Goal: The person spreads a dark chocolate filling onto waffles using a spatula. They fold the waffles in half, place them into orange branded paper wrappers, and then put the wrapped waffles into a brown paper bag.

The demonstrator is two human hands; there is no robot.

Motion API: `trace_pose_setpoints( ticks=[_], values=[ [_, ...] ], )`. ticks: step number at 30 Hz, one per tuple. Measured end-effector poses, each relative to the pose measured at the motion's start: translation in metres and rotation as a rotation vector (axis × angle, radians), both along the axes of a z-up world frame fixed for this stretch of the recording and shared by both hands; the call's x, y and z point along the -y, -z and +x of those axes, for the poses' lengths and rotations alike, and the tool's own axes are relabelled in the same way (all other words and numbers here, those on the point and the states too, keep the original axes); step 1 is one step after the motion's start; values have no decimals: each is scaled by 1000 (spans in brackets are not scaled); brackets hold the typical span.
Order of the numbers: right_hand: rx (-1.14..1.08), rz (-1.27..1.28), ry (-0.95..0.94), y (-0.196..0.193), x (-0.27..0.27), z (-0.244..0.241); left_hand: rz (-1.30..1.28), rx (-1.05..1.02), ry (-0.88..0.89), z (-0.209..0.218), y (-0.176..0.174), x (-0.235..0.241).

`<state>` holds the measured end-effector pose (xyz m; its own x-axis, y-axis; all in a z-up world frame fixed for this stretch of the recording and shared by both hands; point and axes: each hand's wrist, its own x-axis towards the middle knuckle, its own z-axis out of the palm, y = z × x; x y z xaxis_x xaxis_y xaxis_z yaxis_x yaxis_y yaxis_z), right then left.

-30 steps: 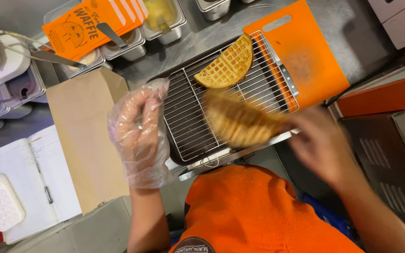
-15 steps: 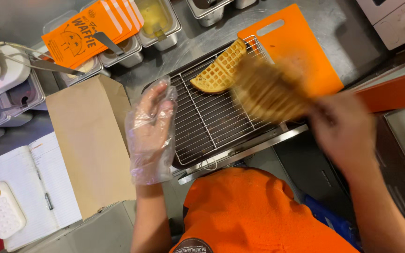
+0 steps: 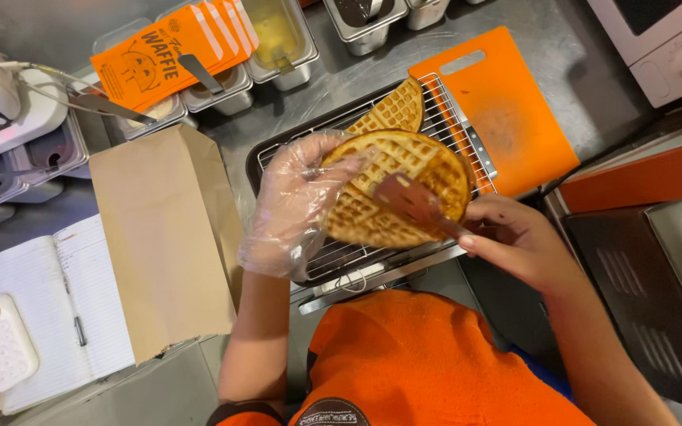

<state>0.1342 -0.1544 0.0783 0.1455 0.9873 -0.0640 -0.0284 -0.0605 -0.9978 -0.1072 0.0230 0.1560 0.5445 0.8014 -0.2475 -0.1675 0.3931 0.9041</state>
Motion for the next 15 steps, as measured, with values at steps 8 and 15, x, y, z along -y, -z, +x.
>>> trace_pose_setpoints(
  ticks=[8,15],
  values=[
    [634,120,-185,-58,-20,-7,1432,-374,500,-3,-46,-7],
    [1380,323,314,-32,-7,31,1438,-524,-110,-26,-55,14]
  ],
)
